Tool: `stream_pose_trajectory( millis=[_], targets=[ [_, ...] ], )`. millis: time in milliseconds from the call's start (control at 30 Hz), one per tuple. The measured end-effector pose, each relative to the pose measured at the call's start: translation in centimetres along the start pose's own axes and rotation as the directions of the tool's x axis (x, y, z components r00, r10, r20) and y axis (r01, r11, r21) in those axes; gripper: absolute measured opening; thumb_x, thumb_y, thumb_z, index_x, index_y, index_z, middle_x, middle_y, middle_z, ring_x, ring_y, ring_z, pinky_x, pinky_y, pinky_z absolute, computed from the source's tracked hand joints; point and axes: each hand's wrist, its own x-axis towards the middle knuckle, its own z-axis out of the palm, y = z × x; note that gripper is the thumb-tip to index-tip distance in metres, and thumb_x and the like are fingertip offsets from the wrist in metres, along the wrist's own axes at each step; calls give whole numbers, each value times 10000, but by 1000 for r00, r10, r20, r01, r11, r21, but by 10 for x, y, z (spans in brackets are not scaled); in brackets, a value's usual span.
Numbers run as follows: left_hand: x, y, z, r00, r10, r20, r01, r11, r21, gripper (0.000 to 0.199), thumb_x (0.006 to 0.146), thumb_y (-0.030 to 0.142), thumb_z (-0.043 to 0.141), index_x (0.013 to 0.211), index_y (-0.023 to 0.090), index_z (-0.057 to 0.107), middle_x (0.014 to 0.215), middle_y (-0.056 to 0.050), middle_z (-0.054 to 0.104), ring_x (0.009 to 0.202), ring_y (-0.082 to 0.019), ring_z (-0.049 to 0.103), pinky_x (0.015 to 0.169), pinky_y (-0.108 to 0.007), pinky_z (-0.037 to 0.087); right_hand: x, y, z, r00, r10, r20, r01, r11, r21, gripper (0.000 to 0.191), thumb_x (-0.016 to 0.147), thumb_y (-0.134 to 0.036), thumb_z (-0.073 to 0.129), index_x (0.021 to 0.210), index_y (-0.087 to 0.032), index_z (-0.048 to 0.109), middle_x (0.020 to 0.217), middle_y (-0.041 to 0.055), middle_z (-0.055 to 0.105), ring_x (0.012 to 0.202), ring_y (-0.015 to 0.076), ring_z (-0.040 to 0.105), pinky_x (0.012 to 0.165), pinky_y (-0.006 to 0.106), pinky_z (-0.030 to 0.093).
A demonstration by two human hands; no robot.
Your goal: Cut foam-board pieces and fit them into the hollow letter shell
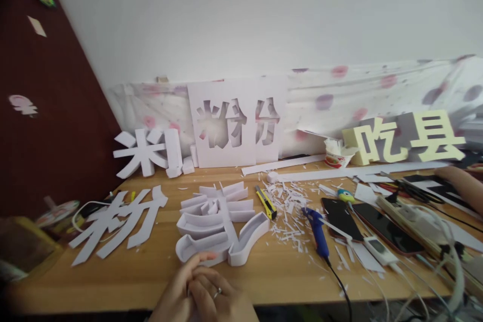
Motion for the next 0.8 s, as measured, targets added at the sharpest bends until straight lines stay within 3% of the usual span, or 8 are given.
stream_pose_trajectory(
  millis=[267, 367, 500, 600, 667, 800],
  targets=[
    [-12, 2, -6, 999, -26, -28, 30, 983, 180, 498, 731, 119, 489, 1215, 172, 598, 1090, -83, 749, 1114, -250, 664, 1026, -353, 439, -5, -6, 9, 1000, 12, -26, -12, 1000, -10, 274, 920, -236, 561, 1185, -189, 613, 1069, 77, 780, 970, 189, 728, 838, 287, 541],
    [-14, 3, -2, 997, -48, -57, 55, 989, 136, 521, 778, 148, 538, 1299, 176, 533, 1220, -106, 710, 1177, -253, 638, 1037, -354, 436, 1, -8, -6, 997, 56, 47, -56, 998, 10, 426, 820, -296, 640, 1231, -190, 601, 1107, 78, 768, 989, 217, 713, 853, 319, 517],
    [-17, 7, 4, 998, -56, 6, 56, 998, -12, 611, 773, 231, 678, 1358, 203, 501, 1268, -100, 695, 1184, -252, 644, 1038, -340, 450, 10, -5, -21, 994, 77, 75, -72, 995, -75, 528, 763, -129, 616, 1287, -167, 577, 1146, 85, 750, 1034, 223, 686, 880, 351, 497],
    [-20, 13, 5, 993, -71, 91, 75, 997, -31, 418, 793, 246, 664, 1207, 208, 625, 1094, -53, 761, 1034, -243, 699, 943, -328, 500, 10, 0, -20, 999, 48, 15, -46, 994, -95, 469, 759, -105, 574, 1221, -168, 618, 1083, 94, 755, 963, 234, 687, 851, 386, 510],
    [-23, 15, 3, 988, -116, 105, 108, 991, 75, 203, 830, 296, 627, 985, 193, 707, 952, -35, 779, 931, -244, 712, 849, -312, 517, 10, 2, -17, 999, 51, 6, -50, 996, -79, 454, 757, -96, 555, 1198, -174, 628, 1046, 86, 753, 926, 233, 684, 860, 402, 527],
    [-26, 15, 0, 986, -163, 25, 140, 905, 401, 368, 906, 424, 521, 706, 173, 701, 732, -45, 741, 760, -250, 682, 623, -285, 444, 10, -1, -15, 993, 68, 98, -62, 996, -61, 564, 758, -32, 506, 1310, -138, 561, 1162, 114, 716, 1073, 235, 659, 919, 367, 563]
  ],
)
